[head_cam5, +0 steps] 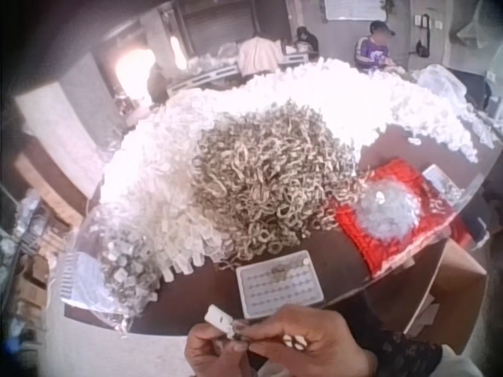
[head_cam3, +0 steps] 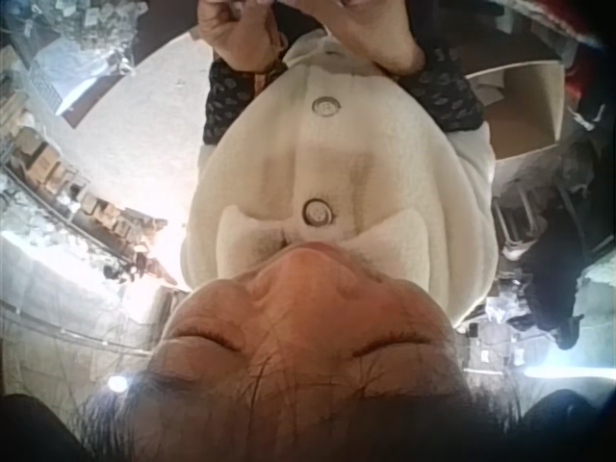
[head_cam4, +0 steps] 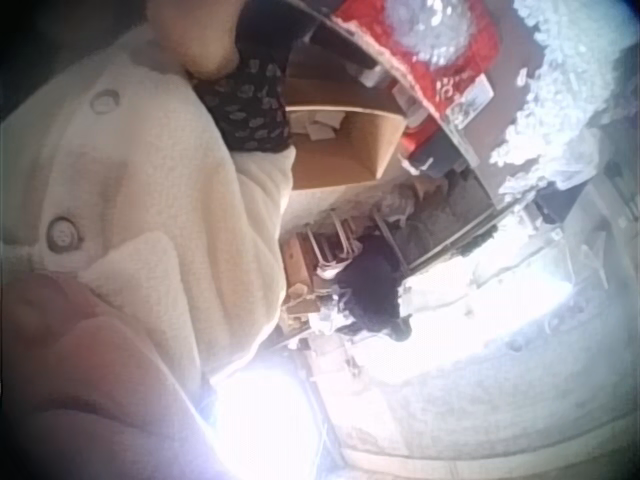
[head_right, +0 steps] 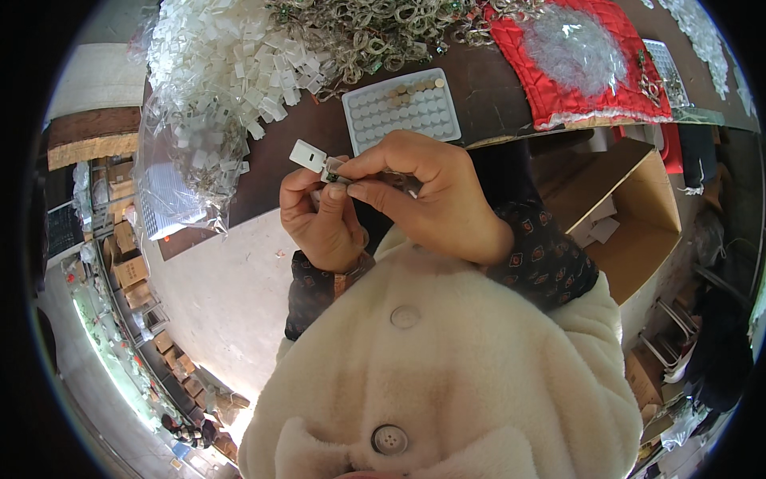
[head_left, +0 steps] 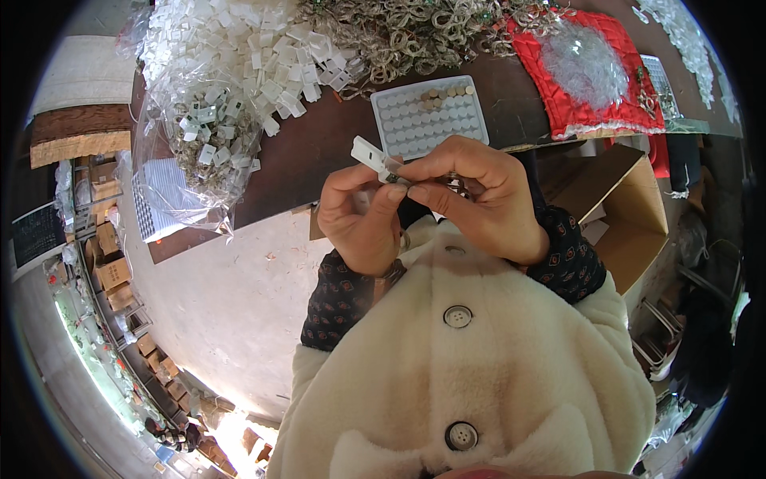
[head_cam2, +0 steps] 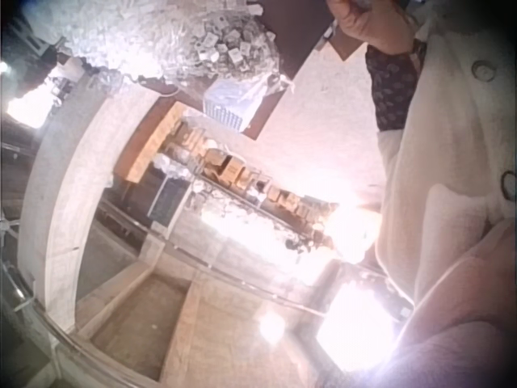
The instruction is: The person assembles small electronic components at a workbench. They insert a small cylindrical part into a white plastic housing, then place the assembled unit into a compartmentalized tray. The person repeats this process with additional components throughout the clip.
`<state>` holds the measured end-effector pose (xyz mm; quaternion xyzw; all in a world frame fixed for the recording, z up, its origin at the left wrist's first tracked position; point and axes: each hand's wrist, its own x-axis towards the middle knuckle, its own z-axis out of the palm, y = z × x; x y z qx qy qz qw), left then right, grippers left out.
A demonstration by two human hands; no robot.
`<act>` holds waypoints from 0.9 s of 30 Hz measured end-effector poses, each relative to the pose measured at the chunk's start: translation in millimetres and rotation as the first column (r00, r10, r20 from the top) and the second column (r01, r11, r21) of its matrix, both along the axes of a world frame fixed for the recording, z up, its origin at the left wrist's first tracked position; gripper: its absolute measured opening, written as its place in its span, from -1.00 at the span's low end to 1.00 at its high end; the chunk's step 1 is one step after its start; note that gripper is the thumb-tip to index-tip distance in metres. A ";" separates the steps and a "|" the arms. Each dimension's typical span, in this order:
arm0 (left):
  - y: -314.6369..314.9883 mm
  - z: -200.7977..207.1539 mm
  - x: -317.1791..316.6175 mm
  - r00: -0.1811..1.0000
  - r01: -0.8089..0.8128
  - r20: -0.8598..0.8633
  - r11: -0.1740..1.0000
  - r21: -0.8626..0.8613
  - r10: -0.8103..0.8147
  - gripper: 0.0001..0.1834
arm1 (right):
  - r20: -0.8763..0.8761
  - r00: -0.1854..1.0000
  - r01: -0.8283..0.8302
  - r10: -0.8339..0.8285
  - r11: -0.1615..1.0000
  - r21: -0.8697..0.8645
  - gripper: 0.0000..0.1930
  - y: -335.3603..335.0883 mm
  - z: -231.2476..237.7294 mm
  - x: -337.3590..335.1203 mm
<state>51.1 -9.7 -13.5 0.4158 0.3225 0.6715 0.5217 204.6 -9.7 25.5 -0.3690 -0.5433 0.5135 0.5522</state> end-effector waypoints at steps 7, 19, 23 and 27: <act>-6.8 -1.6 2.7 0.995 -0.094 -0.039 0.992 -0.085 0.091 -0.76 | 0.070 0.992 0.111 -0.108 0.993 -0.044 -0.75 -3.7 -0.1 -10.6; -7.2 -1.4 2.1 0.993 -0.095 -0.065 0.995 -0.017 0.093 -0.80 | 0.243 0.960 0.122 -0.140 0.989 0.085 -0.81 -0.6 9.8 -8.2; -2.0 -10.2 1.8 0.991 -0.096 -0.081 0.989 0.111 0.105 -0.79 | 0.339 0.924 0.130 -0.178 0.979 0.159 -0.80 -0.8 14.2 -5.6; -3.7 -7.8 -2.1 0.998 -0.048 -0.045 0.996 0.076 0.051 -0.80 | 0.003 0.999 0.040 -0.040 0.995 -0.094 -0.81 5.2 5.7 -7.3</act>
